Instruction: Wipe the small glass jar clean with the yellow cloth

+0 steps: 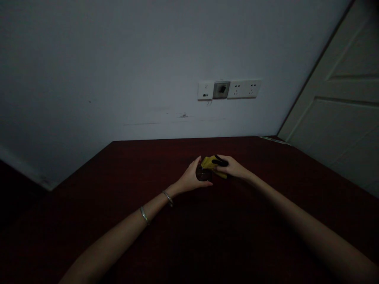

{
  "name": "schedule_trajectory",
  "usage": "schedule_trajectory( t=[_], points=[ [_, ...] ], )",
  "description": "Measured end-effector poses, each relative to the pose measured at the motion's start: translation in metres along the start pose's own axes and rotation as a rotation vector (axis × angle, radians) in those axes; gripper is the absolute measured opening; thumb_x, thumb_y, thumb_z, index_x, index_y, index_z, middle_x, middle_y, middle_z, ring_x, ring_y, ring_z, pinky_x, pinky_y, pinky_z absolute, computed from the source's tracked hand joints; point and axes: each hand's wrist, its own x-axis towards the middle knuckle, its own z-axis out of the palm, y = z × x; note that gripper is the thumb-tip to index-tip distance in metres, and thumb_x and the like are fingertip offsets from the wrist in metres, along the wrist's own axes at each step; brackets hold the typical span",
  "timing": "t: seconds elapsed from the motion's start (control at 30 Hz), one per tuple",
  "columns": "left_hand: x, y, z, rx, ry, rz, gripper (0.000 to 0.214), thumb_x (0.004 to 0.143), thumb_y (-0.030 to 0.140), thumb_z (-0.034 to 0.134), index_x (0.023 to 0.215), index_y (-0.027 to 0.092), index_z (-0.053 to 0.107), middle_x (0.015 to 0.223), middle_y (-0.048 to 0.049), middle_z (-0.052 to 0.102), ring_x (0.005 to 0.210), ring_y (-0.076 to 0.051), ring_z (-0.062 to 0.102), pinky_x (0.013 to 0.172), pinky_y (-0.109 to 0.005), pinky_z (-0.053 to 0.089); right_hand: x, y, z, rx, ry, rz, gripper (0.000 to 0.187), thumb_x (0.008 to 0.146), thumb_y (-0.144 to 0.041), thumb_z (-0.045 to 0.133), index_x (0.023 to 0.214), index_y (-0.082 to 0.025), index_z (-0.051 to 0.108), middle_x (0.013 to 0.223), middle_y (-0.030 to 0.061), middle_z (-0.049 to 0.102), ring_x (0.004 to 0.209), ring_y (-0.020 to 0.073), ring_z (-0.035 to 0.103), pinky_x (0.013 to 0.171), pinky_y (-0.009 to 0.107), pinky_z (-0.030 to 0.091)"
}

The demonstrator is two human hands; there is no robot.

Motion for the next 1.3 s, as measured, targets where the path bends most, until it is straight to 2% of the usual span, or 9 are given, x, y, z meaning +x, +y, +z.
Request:
schedule_trajectory(
  t=[0.17, 0.27, 0.37, 0.53, 0.8, 1.03, 1.3],
  points=[
    [-0.005, 0.001, -0.002, -0.060, -0.003, -0.022, 0.116, 0.053, 0.038, 0.084, 0.146, 0.014, 0.019, 0.142, -0.0228, 0.037, 0.130, -0.035, 0.040, 0.108, -0.051, 0.032, 0.005, -0.005, 0.001, -0.109, -0.077, -0.066, 0.033, 0.077, -0.038, 0.065, 0.102, -0.017, 0.063, 0.097, 0.0054, 0.068, 0.090, 0.0214, 0.063, 0.082, 0.036, 0.049],
    [-0.005, -0.002, -0.003, -0.021, -0.048, -0.027, 0.116, 0.054, 0.036, 0.084, 0.146, 0.013, 0.017, 0.140, -0.0230, 0.041, 0.128, -0.033, 0.043, 0.107, -0.049, 0.034, 0.008, -0.008, -0.001, -0.206, -0.143, -0.195, 0.029, 0.082, -0.032, 0.059, 0.108, -0.019, 0.063, 0.102, 0.0064, 0.065, 0.095, 0.0207, 0.061, 0.088, 0.037, 0.046],
    [-0.005, -0.006, -0.004, 0.020, -0.074, -0.032, 0.113, 0.058, 0.034, 0.082, 0.147, 0.015, 0.014, 0.134, -0.0202, 0.049, 0.121, -0.031, 0.051, 0.102, -0.048, 0.038, 0.009, -0.008, -0.002, -0.305, -0.201, -0.269, 0.029, 0.085, -0.025, 0.055, 0.113, -0.020, 0.063, 0.100, 0.0072, 0.062, 0.092, 0.0198, 0.059, 0.086, 0.037, 0.045],
    [-0.004, -0.011, -0.003, 0.067, -0.071, -0.030, 0.109, 0.059, 0.032, 0.080, 0.146, 0.017, 0.016, 0.128, -0.0174, 0.055, 0.116, -0.031, 0.055, 0.099, -0.047, 0.042, 0.008, -0.005, -0.003, -0.352, -0.229, -0.248, 0.032, 0.084, -0.016, 0.051, 0.113, -0.021, 0.063, 0.094, 0.0062, 0.058, 0.087, 0.0188, 0.057, 0.081, 0.035, 0.045],
    [-0.005, -0.009, -0.004, 0.088, -0.089, -0.026, 0.105, 0.061, 0.034, 0.078, 0.146, 0.017, 0.019, 0.130, -0.0185, 0.053, 0.116, -0.032, 0.055, 0.098, -0.047, 0.042, 0.005, 0.004, -0.010, -0.347, -0.256, -0.242, 0.027, 0.086, -0.021, 0.051, 0.111, -0.019, 0.063, 0.098, 0.0074, 0.061, 0.092, 0.0196, 0.057, 0.085, 0.036, 0.044],
    [-0.006, -0.004, -0.006, 0.104, -0.099, -0.043, 0.104, 0.061, 0.033, 0.078, 0.146, 0.016, 0.020, 0.132, -0.0180, 0.053, 0.117, -0.031, 0.055, 0.098, -0.046, 0.043, 0.007, -0.005, -0.013, -0.355, -0.268, -0.173, 0.025, 0.084, -0.025, 0.052, 0.106, -0.019, 0.064, 0.101, 0.0077, 0.062, 0.093, 0.0202, 0.059, 0.087, 0.036, 0.045],
    [-0.009, -0.003, -0.008, 0.092, -0.104, -0.038, 0.103, 0.061, 0.033, 0.078, 0.145, 0.015, 0.021, 0.131, -0.0180, 0.052, 0.118, -0.030, 0.054, 0.100, -0.046, 0.041, -0.009, -0.005, -0.014, -0.299, -0.142, -0.022, 0.025, 0.081, -0.029, 0.056, 0.102, -0.018, 0.064, 0.102, 0.0075, 0.067, 0.093, 0.0227, 0.062, 0.086, 0.039, 0.047]
  ],
)
